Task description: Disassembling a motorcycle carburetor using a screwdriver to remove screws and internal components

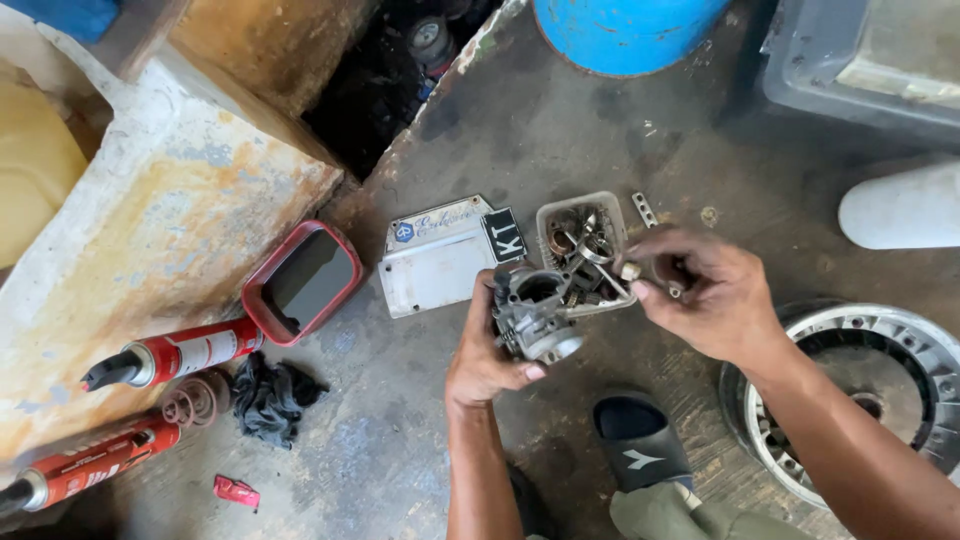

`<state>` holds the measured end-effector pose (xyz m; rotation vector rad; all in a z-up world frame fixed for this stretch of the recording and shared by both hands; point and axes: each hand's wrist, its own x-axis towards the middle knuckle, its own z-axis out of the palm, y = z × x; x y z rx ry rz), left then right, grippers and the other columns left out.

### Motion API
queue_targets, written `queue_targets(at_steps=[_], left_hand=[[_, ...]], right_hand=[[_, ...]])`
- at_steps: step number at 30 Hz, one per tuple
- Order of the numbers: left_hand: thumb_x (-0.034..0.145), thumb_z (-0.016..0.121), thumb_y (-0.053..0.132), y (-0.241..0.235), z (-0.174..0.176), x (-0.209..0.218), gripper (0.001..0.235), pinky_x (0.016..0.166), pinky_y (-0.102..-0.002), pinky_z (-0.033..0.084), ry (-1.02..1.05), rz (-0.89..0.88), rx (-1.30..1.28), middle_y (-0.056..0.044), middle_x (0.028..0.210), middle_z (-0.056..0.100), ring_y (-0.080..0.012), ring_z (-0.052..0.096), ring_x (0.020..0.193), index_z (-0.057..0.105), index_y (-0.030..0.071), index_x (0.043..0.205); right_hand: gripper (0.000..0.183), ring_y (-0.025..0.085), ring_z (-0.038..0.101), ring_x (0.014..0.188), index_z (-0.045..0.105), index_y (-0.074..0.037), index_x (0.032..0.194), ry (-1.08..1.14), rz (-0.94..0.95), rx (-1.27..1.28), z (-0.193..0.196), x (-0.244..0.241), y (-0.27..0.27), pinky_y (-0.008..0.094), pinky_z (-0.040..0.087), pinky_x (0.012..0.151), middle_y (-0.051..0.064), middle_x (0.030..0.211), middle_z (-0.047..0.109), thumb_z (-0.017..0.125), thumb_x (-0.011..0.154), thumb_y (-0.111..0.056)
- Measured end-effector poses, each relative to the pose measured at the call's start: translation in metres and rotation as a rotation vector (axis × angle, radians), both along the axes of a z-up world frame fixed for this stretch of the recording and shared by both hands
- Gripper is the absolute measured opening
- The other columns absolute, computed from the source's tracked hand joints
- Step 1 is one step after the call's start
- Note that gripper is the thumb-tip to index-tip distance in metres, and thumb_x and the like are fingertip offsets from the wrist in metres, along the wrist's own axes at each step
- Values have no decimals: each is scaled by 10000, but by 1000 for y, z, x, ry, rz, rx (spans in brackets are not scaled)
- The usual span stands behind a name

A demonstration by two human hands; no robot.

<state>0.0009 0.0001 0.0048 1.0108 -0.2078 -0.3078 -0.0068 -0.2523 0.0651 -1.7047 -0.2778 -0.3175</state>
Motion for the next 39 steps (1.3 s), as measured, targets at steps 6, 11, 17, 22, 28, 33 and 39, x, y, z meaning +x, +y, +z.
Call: queue_targets(at_steps=[6,11,17,22,28,33,39], left_hand=[[548,871,36,-3,63,-1,1033,1106,-539,526,-172,-104,279,-186,1356,602,-362,642,1213,409,95,1470],[526,835,93,-15,79,-1,1022,1182,-501,440,-310,-9,451,-167,1481,510,-357,550,1347,401,78,1452],[545,800,94,-20,76,0,1059,1150,-554,480,-375,27,432,-174,1528,443,-391,523,1365,315,131,1486],[609,806,117,-21,70,3,1010,1070,-610,567,-344,-3,296,-216,1428,502,-412,613,1242,318,110,1494],[694,772,148,-4,45,1,928,1127,-676,456,-143,30,120,-185,1327,523,-377,541,1255,306,77,1494],[702,816,156,-3,27,-8,1154,1076,-508,455,24,232,180,-276,1465,378,-386,419,1322,97,11,1593],[661,833,180,4,5,-9,1277,1012,-457,501,83,253,216,-297,1491,395,-374,444,1294,18,33,1633]], right_hand=[[275,159,753,727,699,13,1018,28,34,-206,64,-12,1,225,577,621,148,1026,782,782,760,-33],[279,161,693,868,744,-47,957,-55,17,-357,81,-17,10,261,573,745,96,1080,683,847,700,-77],[300,174,647,862,764,-62,972,-139,26,-396,87,-14,14,276,529,710,80,1052,649,867,691,-69],[267,155,705,835,698,-65,1008,-136,79,-237,69,-5,-1,235,622,672,118,1082,711,813,774,-122],[201,86,507,582,661,-2,990,64,-60,-253,66,-1,-11,201,376,532,124,1063,731,775,827,-29],[191,122,437,597,724,27,1077,149,-11,-40,12,18,-5,289,376,543,98,746,564,616,937,-46],[271,358,635,708,733,9,1118,555,92,-271,-86,24,7,462,493,671,275,829,692,556,951,-110]])
